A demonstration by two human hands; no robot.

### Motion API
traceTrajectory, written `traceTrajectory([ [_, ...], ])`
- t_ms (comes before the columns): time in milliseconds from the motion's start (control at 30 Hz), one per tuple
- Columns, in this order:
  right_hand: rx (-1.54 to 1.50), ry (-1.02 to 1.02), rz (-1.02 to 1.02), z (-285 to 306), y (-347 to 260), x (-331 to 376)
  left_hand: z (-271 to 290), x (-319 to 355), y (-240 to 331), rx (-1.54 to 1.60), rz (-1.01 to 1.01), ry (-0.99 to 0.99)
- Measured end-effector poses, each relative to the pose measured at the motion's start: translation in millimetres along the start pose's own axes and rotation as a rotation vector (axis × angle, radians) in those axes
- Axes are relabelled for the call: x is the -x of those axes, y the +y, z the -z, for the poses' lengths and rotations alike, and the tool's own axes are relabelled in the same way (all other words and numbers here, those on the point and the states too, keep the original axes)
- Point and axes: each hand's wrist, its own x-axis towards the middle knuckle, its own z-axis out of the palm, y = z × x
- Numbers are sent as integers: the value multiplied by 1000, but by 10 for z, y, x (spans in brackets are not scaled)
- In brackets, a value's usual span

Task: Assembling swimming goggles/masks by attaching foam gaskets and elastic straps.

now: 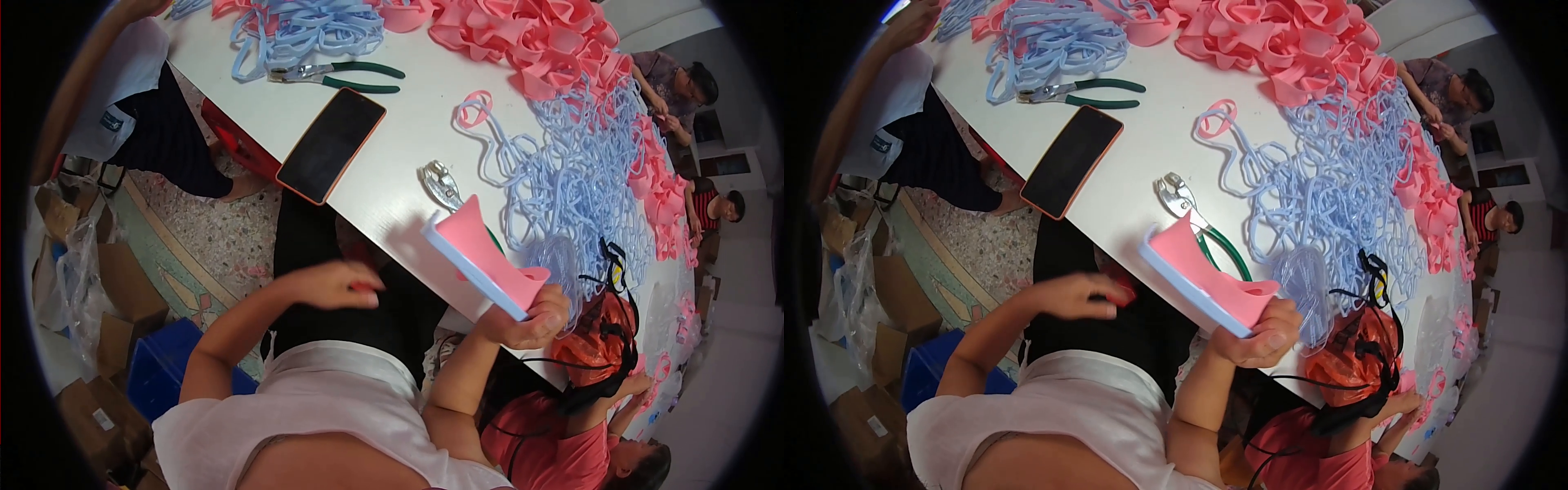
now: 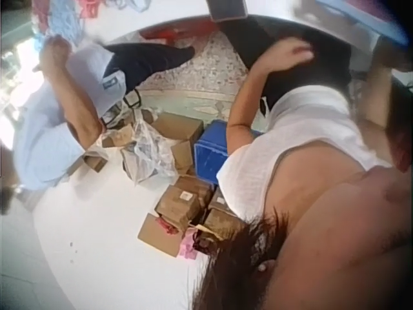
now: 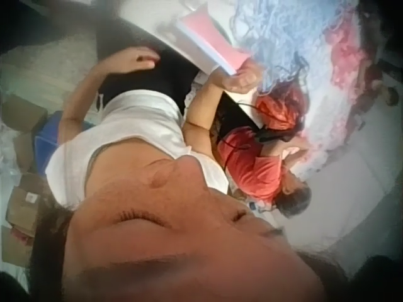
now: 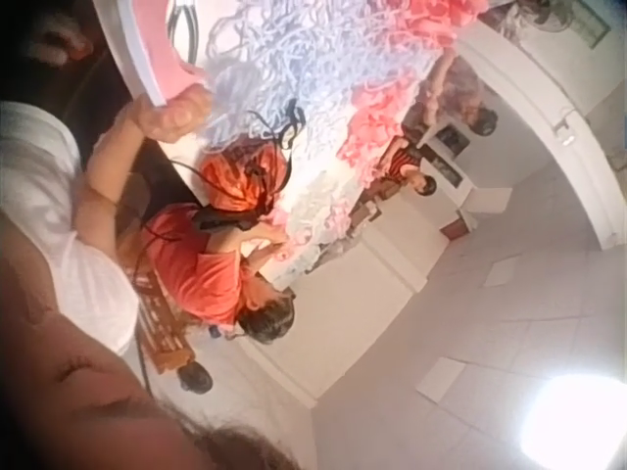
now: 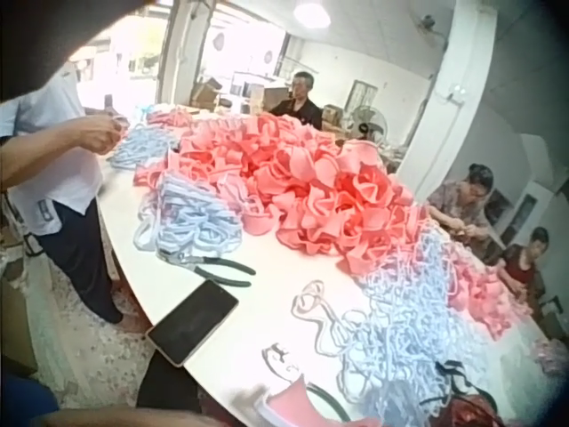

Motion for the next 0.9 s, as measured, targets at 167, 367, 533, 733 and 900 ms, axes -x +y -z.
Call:
traceTrajectory([
  [167,-23,-201,26,-361,-343,258,-340,-102,846,907,-334,390],
  [367,-114,-589,247,-329,-410,556,-408,-190,845,913,-303,610],
  [533,381,-810,-30,-184,-247,173,170,-128,1046,585,-367,860],
  [733,889,-1444,-35,-73,155,-279,421,57,959,346,-116,870],
  [900,919,-1670,41,-151,224,-341,479,168,995,307,-59,816],
])
